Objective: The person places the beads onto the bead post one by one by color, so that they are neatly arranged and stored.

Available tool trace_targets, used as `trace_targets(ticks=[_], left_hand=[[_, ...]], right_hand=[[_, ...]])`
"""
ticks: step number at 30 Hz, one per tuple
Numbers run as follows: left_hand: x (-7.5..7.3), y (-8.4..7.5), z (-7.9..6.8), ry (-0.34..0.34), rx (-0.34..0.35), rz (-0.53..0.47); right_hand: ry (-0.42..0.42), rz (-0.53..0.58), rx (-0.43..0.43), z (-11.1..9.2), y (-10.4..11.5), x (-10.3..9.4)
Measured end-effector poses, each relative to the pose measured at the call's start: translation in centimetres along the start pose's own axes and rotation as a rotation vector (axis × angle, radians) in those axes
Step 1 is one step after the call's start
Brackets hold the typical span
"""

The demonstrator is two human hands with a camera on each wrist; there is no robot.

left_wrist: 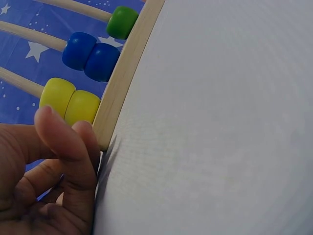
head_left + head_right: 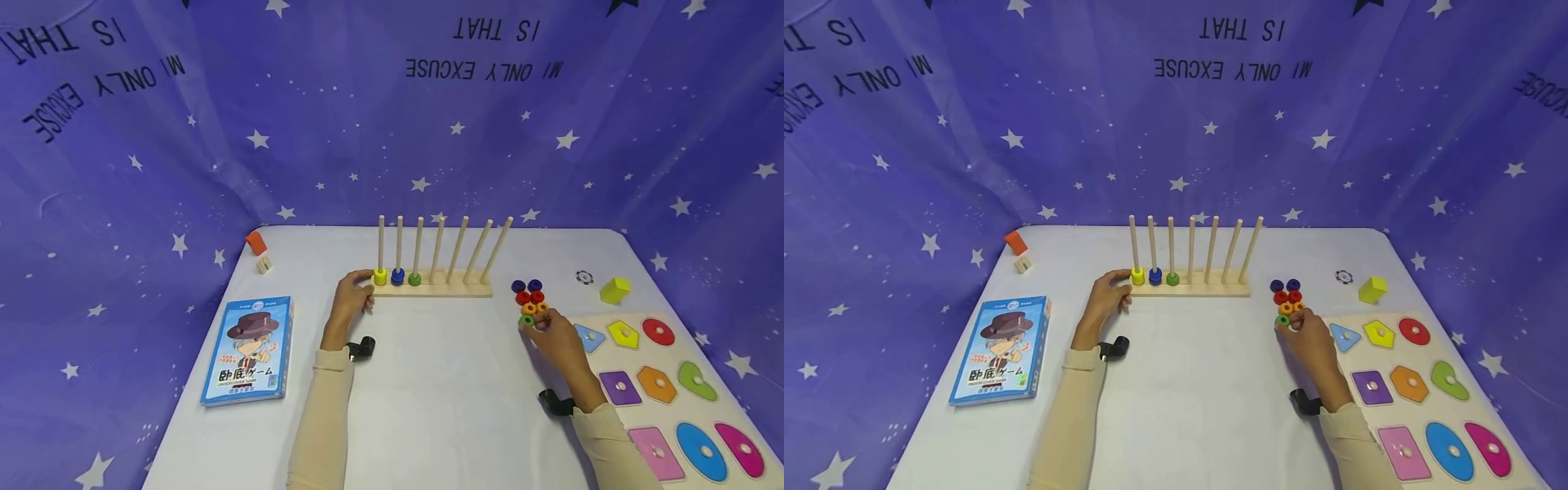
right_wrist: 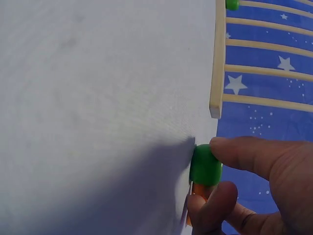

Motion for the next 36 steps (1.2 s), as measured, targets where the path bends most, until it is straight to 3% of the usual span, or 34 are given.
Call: trace_targets(ticks=[9,14,20,28,32,36], left_hand=[[0.0,-0.6,-0.3,0.014,0.023,0.013],[-0.1,0.2,-0.1,-0.001,0.015,0.005],[-0.1,0.1,-0.1,-0.004,0.007,0.015],[-0.4,0.3,0.2,-0.016,0.006,-0.004],[-0.3,0.4,0.3,-0.014,0.011,-0.01],[-0.3,0.6,0.3,-0.02,0.002,-0.006]], right_hand=[[0.009,0.003,0.014,0.3,0.2,0.3],[-0.01,0.007,-0.031,-0.2,2.2,0.1],[-0.092,0.021,-0.23,-1.2,9.8,-2.9],[-0.096,0.091,-0.411,-2.2,21.9,-6.9],[-0.1,0.088,-0.491,-1.8,26.4,-7.5],[-0.078,0.05,-0.515,-0.6,29.5,-6.9]])
Point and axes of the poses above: each hand's wrist, its own z-axis towards the middle knuckle, its own x-axis out of the palm, y = z × x, the point moved 8 cm from there along z, towards the middle knuckle, and after that the axes turned 11 degrees about y, right-handed, at the moved point
